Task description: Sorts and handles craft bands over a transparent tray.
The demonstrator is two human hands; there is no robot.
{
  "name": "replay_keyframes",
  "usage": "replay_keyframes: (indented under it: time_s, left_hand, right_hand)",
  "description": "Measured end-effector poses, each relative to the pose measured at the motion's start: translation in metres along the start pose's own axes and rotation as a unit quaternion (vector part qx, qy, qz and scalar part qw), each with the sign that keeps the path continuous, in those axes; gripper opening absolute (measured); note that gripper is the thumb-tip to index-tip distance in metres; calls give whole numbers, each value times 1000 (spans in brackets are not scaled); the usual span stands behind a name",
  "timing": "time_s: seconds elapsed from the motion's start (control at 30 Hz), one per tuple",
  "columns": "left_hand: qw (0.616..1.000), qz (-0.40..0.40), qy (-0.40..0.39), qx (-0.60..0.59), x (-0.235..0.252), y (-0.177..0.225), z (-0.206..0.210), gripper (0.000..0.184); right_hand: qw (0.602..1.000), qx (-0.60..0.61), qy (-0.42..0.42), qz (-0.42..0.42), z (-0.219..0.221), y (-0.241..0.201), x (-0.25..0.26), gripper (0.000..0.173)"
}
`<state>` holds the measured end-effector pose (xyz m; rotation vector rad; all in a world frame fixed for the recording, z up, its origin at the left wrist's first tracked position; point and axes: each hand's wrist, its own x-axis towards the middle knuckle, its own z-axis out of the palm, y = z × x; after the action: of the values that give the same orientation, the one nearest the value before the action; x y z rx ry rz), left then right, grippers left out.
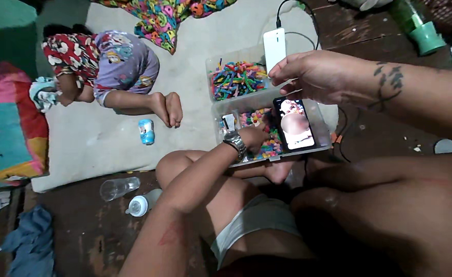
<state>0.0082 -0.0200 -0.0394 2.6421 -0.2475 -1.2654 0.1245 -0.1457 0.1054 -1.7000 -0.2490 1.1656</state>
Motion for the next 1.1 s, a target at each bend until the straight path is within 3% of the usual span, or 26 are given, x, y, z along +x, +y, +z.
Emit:
replay_keyframes:
  time_s: [0.07, 0.13, 0.23, 0.37, 0.47, 0.57, 0.67, 0.8, 0.93, 1.1]
  left_hand:
    - [998, -27, 54, -13, 11, -11, 5, 40]
    - [991, -63, 96, -62, 10, -16, -9, 47]
    - [985, -75, 91, -128, -6, -14, -32, 59]
    - [990, -41, 99, -89, -13, -11, -40, 43]
    - [997, 40, 38, -59, -17, -3, -34, 20]
    - [992, 93, -54, -64, -10, 4, -20, 20]
    - [997, 59, -14, -38, 7, -7, -4, 30]
    - [996, 25, 63, -54, 7, -22, -15, 30]
    - [997, 57, 7, -57, 1, -20, -24, 16]
    - [998, 36, -48, 19, 5, -2, -3, 25]
  right_hand:
    - [1000, -4, -10, -6, 0, 1, 1, 16]
    - [1000, -8, -4, -2, 0, 1, 0, 16]
    - [1000, -10, 1, -7, -1, -1, 0, 17]
    - [1000, -3, 1, -10, -2, 0, 2, 15]
    - [1000, -6, 7, -3, 0, 2, 1, 15]
    - [997, -21, 28, 62, 13, -18, -14, 22]
    - [1000, -23, -1, -3, 0, 1, 1, 18]
    - [1000, -15, 7, 11, -2, 3, 4, 15]
    - [1000, -17, 6, 18, 0, 4, 4, 14]
    - [1000, -20, 2, 17, -1, 6, 5, 12]
